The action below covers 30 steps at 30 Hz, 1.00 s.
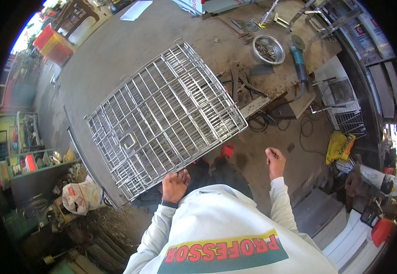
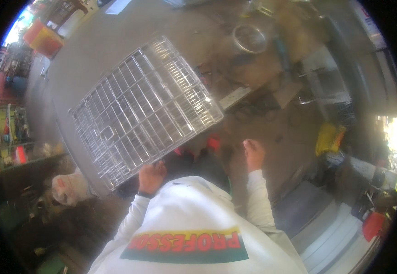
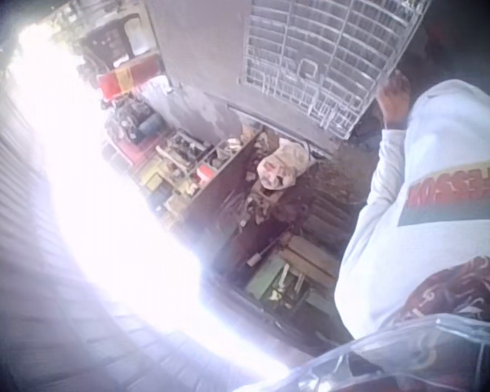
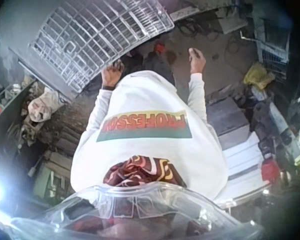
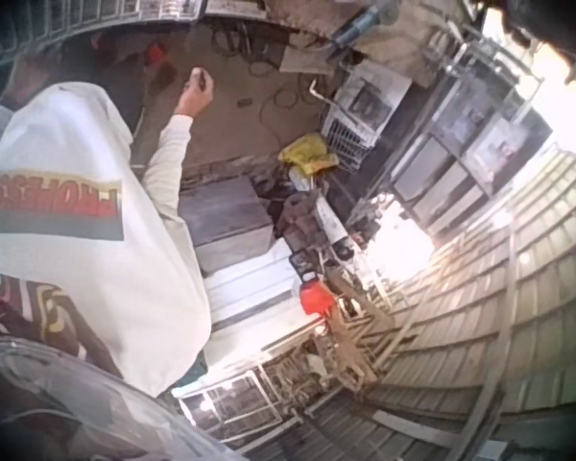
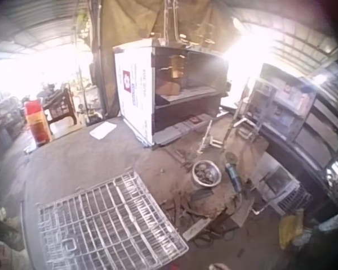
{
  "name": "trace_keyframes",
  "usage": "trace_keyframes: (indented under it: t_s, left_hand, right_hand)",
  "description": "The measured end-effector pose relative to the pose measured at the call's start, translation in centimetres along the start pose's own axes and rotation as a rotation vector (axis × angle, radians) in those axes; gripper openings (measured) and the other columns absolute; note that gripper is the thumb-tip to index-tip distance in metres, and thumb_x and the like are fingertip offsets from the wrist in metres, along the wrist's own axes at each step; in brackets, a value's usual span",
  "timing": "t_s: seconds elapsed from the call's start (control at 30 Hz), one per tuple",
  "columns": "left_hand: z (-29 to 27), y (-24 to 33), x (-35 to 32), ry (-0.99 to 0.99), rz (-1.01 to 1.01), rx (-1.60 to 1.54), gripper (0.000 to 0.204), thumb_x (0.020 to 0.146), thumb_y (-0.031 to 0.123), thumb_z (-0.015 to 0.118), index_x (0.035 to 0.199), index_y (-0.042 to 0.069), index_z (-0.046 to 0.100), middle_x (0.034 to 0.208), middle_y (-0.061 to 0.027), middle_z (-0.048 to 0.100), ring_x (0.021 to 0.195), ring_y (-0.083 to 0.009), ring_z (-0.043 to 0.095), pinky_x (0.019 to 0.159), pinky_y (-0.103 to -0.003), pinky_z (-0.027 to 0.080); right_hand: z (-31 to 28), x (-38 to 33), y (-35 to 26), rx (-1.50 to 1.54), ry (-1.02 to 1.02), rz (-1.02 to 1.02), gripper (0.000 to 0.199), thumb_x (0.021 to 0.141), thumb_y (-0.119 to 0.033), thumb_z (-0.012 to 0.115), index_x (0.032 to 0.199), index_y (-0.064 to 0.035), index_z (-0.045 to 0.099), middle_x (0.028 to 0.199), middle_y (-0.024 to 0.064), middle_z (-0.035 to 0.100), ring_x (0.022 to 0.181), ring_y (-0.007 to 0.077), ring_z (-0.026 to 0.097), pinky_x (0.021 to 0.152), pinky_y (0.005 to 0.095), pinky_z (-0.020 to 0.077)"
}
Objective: The person assembles a metal wire cage by hand, using pliers to bend and secure the wire frame. They repeatedly adjust and tighten sections of the cage, ensuring the structure is stable.
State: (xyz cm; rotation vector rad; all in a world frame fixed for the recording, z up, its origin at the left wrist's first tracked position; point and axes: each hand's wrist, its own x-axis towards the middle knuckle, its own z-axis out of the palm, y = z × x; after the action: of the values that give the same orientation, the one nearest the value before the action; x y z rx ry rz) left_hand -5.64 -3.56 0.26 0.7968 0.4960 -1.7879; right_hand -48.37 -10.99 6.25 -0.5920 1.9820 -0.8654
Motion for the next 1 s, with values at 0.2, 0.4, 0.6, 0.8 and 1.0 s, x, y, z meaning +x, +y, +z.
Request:
trace_keyframes:
  t_s: [0.2, 0.4, 0.6, 0.8, 1.0]
  left_hand:
    - [9.4, -0.5, 0.2, 0.021, 0.006, 0.253, 0.046, 0.098, 0.012, 0.048, 0.144, 0.008, 0.048, 0.151, -0.0126, 0.054, 0.123, -0.0282, 0.062, 0.105, -0.042, 0.050]
    - [21.1, -6.4, -1.6, -0.061, -0.015, 0.716, 0.048, 0.105, 0.021, 0.063, 0.145, 0.000, 0.047, 0.134, -0.0164, 0.063, 0.116, -0.0231, 0.066, 0.098, -0.035, 0.054]
    - [21.6, -2.9, -1.1, 0.065, 0.254, 0.886, 0.030, 0.100, 0.022, 0.072, 0.118, -0.002, 0.069, 0.102, -0.0055, 0.072, 0.092, -0.0114, 0.067, 0.084, -0.027, 0.055]
    - [15.7, -0.1, -0.2, 0.333, 0.488, 0.616, 0.015, 0.102, 0.017, 0.066, 0.111, 0.005, 0.067, 0.102, -0.0075, 0.073, 0.091, -0.0137, 0.070, 0.083, -0.028, 0.058]
    - [13.7, 8.3, 2.6, 0.502, 0.658, 0.474, 0.014, 0.101, 0.018, 0.067, 0.110, 0.006, 0.067, 0.099, -0.0073, 0.072, 0.087, -0.0134, 0.070, 0.081, -0.028, 0.058]
  right_hand:
    - [1.9, 3.4, -10.6, 0.231, -0.357, -0.057, 0.028, 0.093, -0.008, 0.072, 0.118, 0.0047, 0.070, 0.099, 0.0106, 0.073, 0.083, 0.0151, 0.069, 0.078, 0.0294, 0.0582]
    - [8.3, -1.2, -17.6, -0.088, -0.998, -0.325, 0.016, 0.090, -0.005, 0.075, 0.104, 0.0010, 0.071, 0.100, 0.0084, 0.074, 0.088, 0.0158, 0.072, 0.078, 0.0291, 0.0573]
    - [15.5, -2.9, -16.6, -0.073, -1.177, -0.333, 0.015, 0.089, -0.004, 0.074, 0.104, 0.0002, 0.074, 0.100, 0.0093, 0.073, 0.093, 0.0171, 0.072, 0.079, 0.0308, 0.0568]
    - [21.9, 5.6, -16.1, -0.265, -1.020, -0.762, 0.030, 0.089, -0.019, 0.076, 0.114, -0.0038, 0.073, 0.110, 0.0166, 0.071, 0.105, 0.0323, 0.069, 0.094, 0.0394, 0.0526]
    - [33.8, 32.5, -15.6, -0.991, -0.128, -0.714, 0.086, 0.079, -0.060, 0.077, 0.132, 0.0047, 0.063, 0.133, 0.0292, 0.063, 0.131, 0.0439, 0.054, 0.111, 0.0472, 0.0429]
